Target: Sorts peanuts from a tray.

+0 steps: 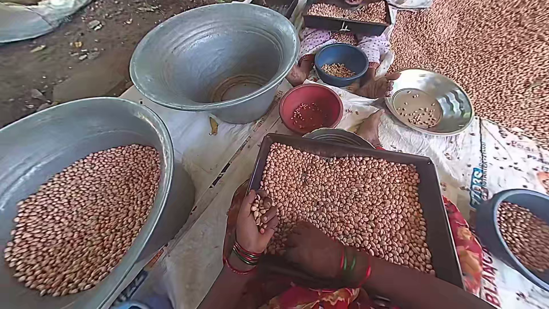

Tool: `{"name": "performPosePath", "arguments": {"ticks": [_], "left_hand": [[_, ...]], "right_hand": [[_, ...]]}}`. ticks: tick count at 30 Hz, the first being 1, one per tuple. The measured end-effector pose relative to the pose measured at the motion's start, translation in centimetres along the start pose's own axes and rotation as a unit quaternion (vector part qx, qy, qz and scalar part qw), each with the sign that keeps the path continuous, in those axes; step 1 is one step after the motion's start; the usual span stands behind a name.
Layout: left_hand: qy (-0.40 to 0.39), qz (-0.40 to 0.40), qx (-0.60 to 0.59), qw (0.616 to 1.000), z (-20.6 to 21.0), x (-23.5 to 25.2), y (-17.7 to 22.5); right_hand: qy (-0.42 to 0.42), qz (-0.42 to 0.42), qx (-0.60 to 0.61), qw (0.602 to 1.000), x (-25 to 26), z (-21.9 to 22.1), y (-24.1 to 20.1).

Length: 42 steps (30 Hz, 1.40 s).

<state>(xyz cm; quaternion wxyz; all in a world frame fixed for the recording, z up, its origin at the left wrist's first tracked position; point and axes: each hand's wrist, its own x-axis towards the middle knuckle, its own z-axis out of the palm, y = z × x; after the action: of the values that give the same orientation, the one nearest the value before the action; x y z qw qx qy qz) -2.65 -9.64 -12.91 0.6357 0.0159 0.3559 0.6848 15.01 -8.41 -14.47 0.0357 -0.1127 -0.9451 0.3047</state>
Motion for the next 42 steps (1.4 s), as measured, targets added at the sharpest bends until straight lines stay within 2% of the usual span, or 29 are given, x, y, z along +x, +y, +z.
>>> {"name": "performPosePath", "arguments": {"ticks": [2, 5, 6, 9, 12, 14, 16, 20, 23, 24, 25, 27, 29, 31, 32, 33, 34, 35, 36, 37, 42], "left_hand": [[0.002, -0.008, -0.004, 1.000, 0.4, 0.0, -0.1], [-0.002, -0.019, -0.016, 1.000, 1.1, 0.1, -0.2], [-0.007, -0.022, -0.013, 1.000, 1.2, 0.1, -0.1], [-0.012, -0.027, -0.004, 1.000, 1.3, 0.2, -0.1], [-0.007, -0.029, 0.007, 1.000, 1.4, 0.1, -0.1], [-0.003, -0.026, 0.017, 1.000, 1.4, 0.1, -0.2], [0.002, -0.025, 0.022, 0.999, 1.3, 0.0, -0.3], [0.017, -0.026, 0.020, 0.999, 1.4, 0.0, -0.4], [0.011, -0.028, 0.021, 0.999, 1.4, 0.2, -0.3], [0.008, -0.028, 0.026, 0.999, 1.5, 0.3, -0.3], [0.006, -0.029, 0.029, 0.999, 1.4, 0.4, -0.3], [-0.001, -0.033, 0.032, 0.999, 1.0, 0.5, -0.5], [-0.007, -0.034, 0.033, 0.999, 0.8, 0.5, -0.5], [-0.016, -0.031, 0.030, 0.999, 0.8, 0.6, -0.4], [-0.020, -0.032, 0.025, 0.999, 0.8, 0.6, -0.3], [-0.020, -0.033, 0.016, 0.999, 0.8, 0.5, -0.3], [-0.019, -0.036, 0.013, 0.999, 0.8, 0.5, -0.4], [-0.018, -0.037, 0.013, 0.999, 0.8, 0.5, -0.4], [-0.016, -0.038, 0.015, 0.999, 0.9, 0.4, -0.4], [-0.014, -0.039, 0.018, 0.999, 0.9, 0.4, -0.4], [-0.030, -0.036, 0.030, 0.998, 0.6, 0.6, -0.4]], "right_hand": [[-0.029, 0.047, 0.008, 0.998, -4.1, -1.2, 0.0], [0.028, 0.061, -0.067, 0.996, -11.1, -2.4, 1.3], [0.061, 0.075, -0.125, 0.988, -13.0, -2.7, 2.1], [0.128, 0.155, -0.226, 0.953, -15.2, -5.0, 4.6], [0.204, 0.161, -0.223, 0.939, -12.0, -5.7, 5.3], [0.248, 0.119, -0.207, 0.939, -7.9, -4.3, 4.9], [0.253, 0.084, -0.205, 0.942, -4.3, -2.3, 4.8], [0.159, 0.093, -0.211, 0.960, -1.0, -1.2, 4.8], [0.055, 0.154, -0.148, 0.975, -0.1, -4.0, 4.4], [0.096, 0.164, -0.155, 0.970, 0.0, -5.5, 4.7], [0.202, 0.156, -0.196, 0.947, 0.1, -7.0, 5.5], [0.362, 0.184, -0.238, 0.882, -0.1, -11.7, 6.9], [0.425, 0.204, -0.206, 0.858, -1.0, -15.5, 7.4], [0.375, 0.226, -0.144, 0.888, -2.1, -16.1, 7.7], [0.299, 0.260, -0.110, 0.912, -2.6, -15.7, 7.7], [0.193, 0.307, -0.088, 0.928, -2.9, -15.1, 7.5], [0.053, 0.366, -0.070, 0.927, -2.8, -14.7, 7.2], [-0.063, 0.406, -0.066, 0.909, -2.5, -14.2, 7.1], [-0.127, 0.424, -0.073, 0.894, -2.2, -13.2, 7.2], [-0.136, 0.424, -0.088, 0.891, -2.3, -12.1, 7.4], [-0.039, 0.371, -0.149, 0.916, -3.0, -9.1, 8.1]]}}
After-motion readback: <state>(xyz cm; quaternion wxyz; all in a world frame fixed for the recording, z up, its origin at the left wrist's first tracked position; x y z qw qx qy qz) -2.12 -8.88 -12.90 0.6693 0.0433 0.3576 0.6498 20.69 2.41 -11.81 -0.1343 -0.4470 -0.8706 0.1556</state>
